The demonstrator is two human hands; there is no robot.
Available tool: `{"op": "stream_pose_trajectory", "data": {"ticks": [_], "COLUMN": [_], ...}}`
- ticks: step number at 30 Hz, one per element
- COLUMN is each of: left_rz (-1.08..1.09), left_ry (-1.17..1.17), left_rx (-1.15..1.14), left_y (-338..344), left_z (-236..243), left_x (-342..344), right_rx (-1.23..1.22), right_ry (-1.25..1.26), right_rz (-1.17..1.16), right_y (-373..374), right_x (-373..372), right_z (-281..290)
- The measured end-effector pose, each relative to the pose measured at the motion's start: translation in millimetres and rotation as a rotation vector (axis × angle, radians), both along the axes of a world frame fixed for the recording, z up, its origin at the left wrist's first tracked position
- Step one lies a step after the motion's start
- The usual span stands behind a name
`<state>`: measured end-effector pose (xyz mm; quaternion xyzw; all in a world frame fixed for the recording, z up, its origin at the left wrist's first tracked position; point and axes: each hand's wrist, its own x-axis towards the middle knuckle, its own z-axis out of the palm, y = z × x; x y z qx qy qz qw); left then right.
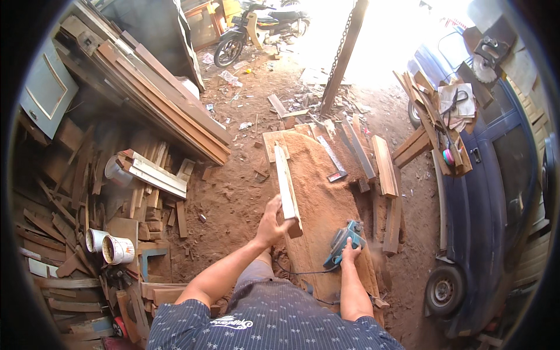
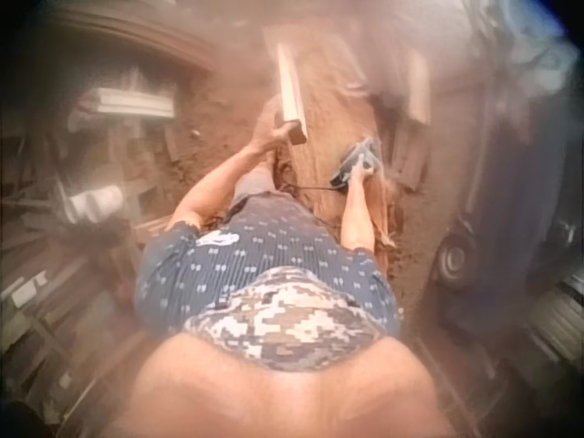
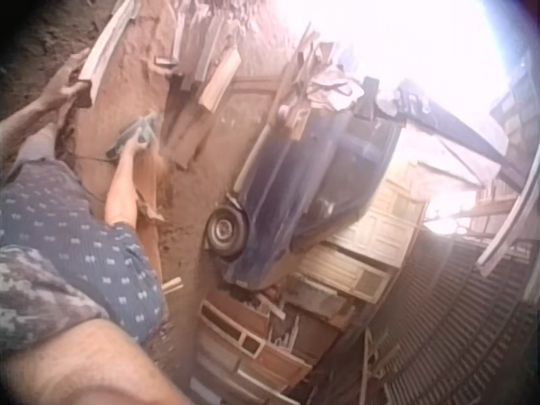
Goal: The person uses a circular saw to cut a long wooden plank into smaller pieces. They measure and mark the wood with a square ruler before making cuts. The person also uses a hand planer to smooth the edges of the cut wood pieces.
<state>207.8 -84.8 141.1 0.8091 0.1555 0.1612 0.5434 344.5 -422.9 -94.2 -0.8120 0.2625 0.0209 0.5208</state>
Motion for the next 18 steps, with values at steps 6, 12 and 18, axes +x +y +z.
{"op": "stream_pose_trajectory", "data": {"ticks": [6,12,18], "left_rz": [0.207,0.225,0.235], "left_ry": [-0.171,-0.275,-0.291], "left_rx": [-0.453,-0.550,-0.564], "left_y": [44.3,63.0,95.2], "left_z": [59.9,79.8,91.6], "left_x": [63.8,123.6,139.4], "right_rx": [0.009,0.065,0.132], "right_ry": [0.180,0.001,0.156], "right_rz": [-0.027,-0.103,-0.103], "right_y": [16.2,1.7,17.0], "right_x": [-1.6,0.5,-5.6], "right_z": [34.8,11.2,38.5]}}
